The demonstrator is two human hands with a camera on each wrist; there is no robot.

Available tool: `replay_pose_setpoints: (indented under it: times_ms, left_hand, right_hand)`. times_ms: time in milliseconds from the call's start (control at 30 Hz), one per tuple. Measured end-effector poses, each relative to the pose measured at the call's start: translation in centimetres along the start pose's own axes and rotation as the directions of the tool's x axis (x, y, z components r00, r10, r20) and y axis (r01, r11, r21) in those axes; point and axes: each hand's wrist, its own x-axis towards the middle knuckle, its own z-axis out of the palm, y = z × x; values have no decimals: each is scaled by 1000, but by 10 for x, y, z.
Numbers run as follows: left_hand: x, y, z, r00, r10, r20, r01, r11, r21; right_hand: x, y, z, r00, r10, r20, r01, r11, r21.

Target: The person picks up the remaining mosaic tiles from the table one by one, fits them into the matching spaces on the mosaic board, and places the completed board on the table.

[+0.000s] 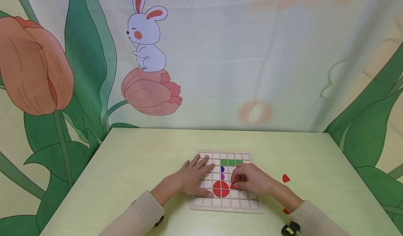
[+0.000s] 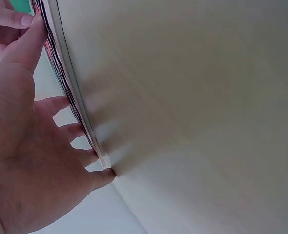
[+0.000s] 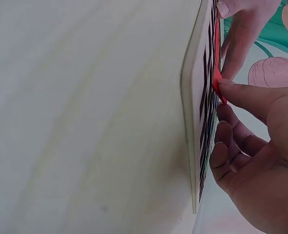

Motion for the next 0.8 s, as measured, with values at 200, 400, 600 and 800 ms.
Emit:
replay_pose_setpoints:
  times_ms: [200, 400, 600, 800]
  left_hand:
    - [2, 0, -1, 1000, 2, -2, -2, 1000, -3]
    - [3, 1, -1, 1000, 1, -3, -1, 1000, -6]
    - [4, 2, -3, 1000, 1, -7, -1, 1000, -8]
    - [5, 3, -4, 1000, -8, -6, 8, 1000, -16]
  right_hand:
    - [0, -1, -2, 1000, 19, 1, -19, 1000, -6]
    - [0, -2, -5, 1000, 12, -3, -12, 1000, -10]
    - [2, -1, -6, 1000, -8, -7, 8, 1000, -10]
    - [1, 0, -11, 1000, 15, -15, -16, 1000, -25]
